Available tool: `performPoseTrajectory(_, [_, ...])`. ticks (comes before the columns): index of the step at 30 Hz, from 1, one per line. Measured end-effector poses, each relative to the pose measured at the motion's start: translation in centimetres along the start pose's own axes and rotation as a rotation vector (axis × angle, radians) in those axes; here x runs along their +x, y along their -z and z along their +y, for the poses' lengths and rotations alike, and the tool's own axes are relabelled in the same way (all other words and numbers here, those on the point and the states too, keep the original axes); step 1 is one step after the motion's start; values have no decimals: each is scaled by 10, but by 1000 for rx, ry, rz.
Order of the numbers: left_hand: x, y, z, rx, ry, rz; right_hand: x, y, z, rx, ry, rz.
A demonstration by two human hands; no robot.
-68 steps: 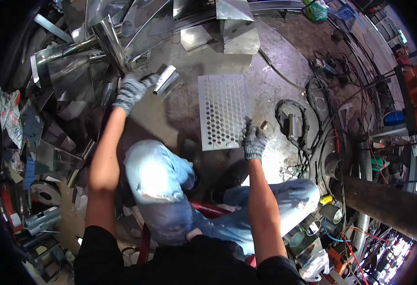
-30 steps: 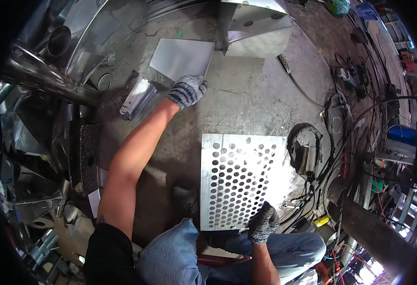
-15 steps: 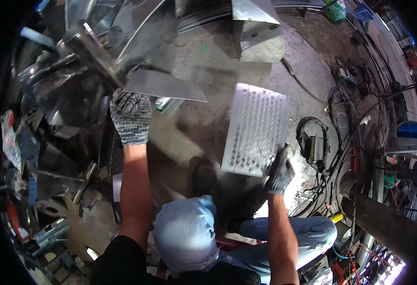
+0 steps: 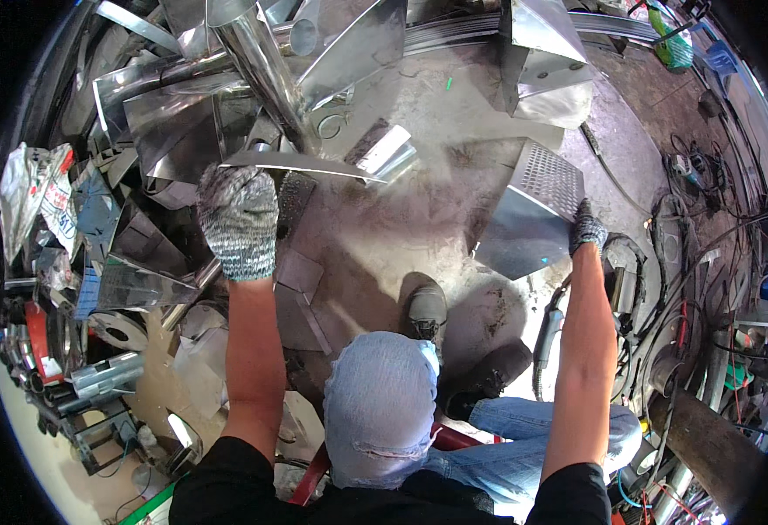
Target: Welding and assembling perforated and solid metal plates.
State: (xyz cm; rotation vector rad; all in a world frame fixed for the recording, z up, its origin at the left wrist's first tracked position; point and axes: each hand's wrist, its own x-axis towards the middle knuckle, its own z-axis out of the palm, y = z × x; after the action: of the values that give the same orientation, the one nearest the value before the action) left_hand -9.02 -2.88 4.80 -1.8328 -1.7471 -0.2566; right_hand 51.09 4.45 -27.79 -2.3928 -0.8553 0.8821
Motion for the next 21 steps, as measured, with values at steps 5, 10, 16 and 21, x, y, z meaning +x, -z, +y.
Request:
performPoseTrajectory(5, [6, 44, 19, 0, -14, 182, -12, 30, -31, 48, 63, -84])
performPoseTrajectory(10, [-36, 17, 23, -469, 277, 89, -85, 62, -116, -642, 435, 183])
performPoseTrajectory(16, [-136, -60, 11, -946, 287, -115, -306, 2, -170, 582, 362, -701])
performPoseTrajectory(21, [-128, -70, 11, -1541, 224, -525, -310, -58, -119, 880, 447, -552])
